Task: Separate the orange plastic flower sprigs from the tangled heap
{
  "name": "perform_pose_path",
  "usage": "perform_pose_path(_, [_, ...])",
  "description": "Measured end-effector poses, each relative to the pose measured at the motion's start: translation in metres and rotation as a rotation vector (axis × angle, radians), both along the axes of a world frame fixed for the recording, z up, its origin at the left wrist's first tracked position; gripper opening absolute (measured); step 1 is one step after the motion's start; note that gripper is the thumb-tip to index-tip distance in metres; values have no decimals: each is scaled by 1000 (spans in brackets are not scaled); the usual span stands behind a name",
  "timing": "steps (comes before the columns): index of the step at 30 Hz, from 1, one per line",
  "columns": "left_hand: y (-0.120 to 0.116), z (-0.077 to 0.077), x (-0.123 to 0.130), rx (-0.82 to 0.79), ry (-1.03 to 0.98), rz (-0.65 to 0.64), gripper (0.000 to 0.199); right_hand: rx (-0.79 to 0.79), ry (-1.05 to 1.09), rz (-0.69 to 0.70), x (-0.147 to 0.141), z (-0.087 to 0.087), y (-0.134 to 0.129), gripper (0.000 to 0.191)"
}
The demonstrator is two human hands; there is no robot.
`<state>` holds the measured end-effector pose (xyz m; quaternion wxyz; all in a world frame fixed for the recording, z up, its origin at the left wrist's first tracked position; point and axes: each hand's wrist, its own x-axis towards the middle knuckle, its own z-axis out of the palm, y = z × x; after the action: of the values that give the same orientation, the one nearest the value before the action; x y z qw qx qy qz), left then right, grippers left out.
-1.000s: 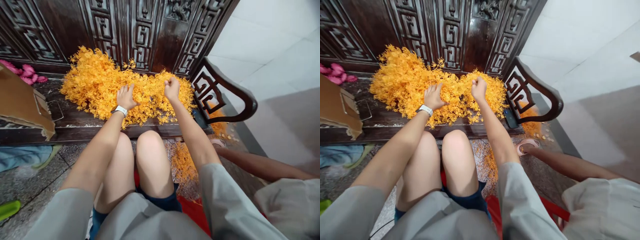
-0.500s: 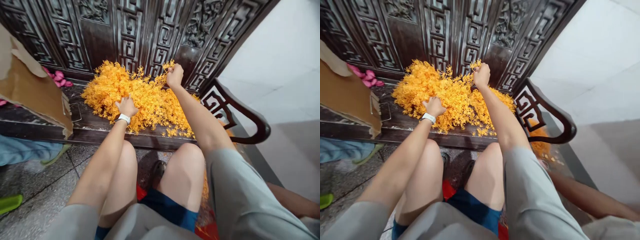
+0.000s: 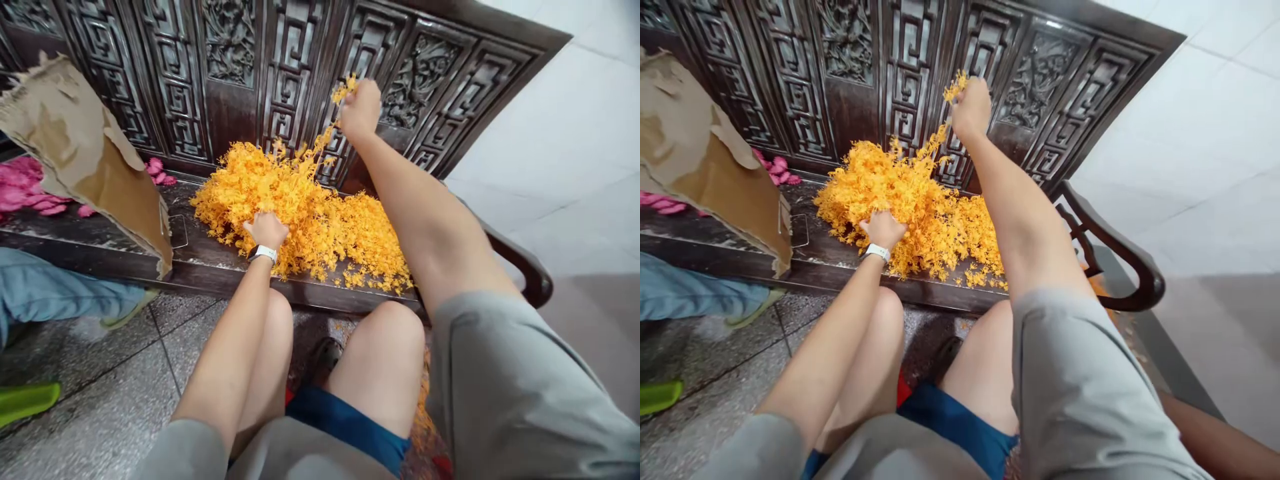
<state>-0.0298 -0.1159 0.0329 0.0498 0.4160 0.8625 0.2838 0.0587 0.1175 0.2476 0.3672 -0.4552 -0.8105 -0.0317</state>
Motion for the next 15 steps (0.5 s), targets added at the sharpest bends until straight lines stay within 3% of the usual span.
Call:
perform_pose_path(3, [-3,1,-11,25,-67,56,49,47,21,-131,1,24,-4,7])
perform_pose_path(6, [-9,1,-20,14,-47,76,66,59,-14,-163,3,43,-9,13])
perform_pose_path(13, [-33,12,-50,-19,134,82,59,54,66,-231,5,66,-12,21])
perform_pose_path(15, [-43,14,-65,-37,166,75,58,70,73,-172,9,82,-6,25])
